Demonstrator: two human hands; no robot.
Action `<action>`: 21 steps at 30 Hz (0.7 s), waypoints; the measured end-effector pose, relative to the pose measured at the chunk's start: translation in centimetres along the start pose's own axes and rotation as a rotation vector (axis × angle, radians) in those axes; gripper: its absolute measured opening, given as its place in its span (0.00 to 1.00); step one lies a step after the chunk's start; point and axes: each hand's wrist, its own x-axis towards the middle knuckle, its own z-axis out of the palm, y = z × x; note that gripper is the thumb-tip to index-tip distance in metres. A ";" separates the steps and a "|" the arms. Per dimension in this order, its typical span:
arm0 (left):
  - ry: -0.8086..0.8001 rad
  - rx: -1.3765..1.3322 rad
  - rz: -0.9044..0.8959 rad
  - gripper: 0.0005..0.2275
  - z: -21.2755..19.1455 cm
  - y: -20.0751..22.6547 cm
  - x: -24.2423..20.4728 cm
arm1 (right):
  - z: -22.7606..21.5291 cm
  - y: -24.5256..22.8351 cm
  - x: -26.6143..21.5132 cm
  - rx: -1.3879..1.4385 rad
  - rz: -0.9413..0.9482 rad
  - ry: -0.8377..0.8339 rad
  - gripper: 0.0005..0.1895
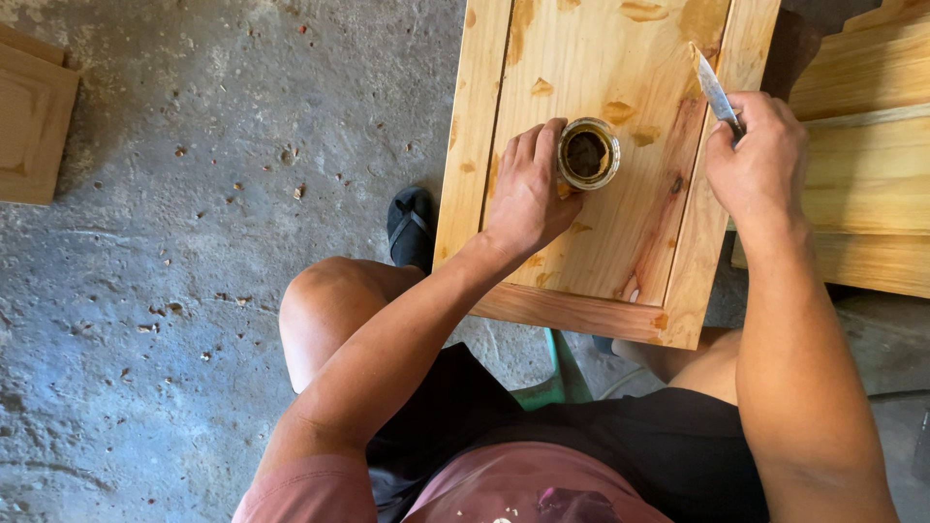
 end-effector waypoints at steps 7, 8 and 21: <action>0.009 0.003 0.001 0.35 0.1 -0.2 -0.1 | 0.0 -0.2 0.1 -0.014 -0.004 -0.010 0.09; 0.009 0.003 0.001 0.35 0.1 -0.2 -0.1 | -0.1 -0.2 0.1 -0.018 0.003 -0.012 0.09; 0.016 0.001 0.026 0.36 0.3 0.1 0.1 | -0.3 -0.9 0.1 0.023 0.032 0.000 0.09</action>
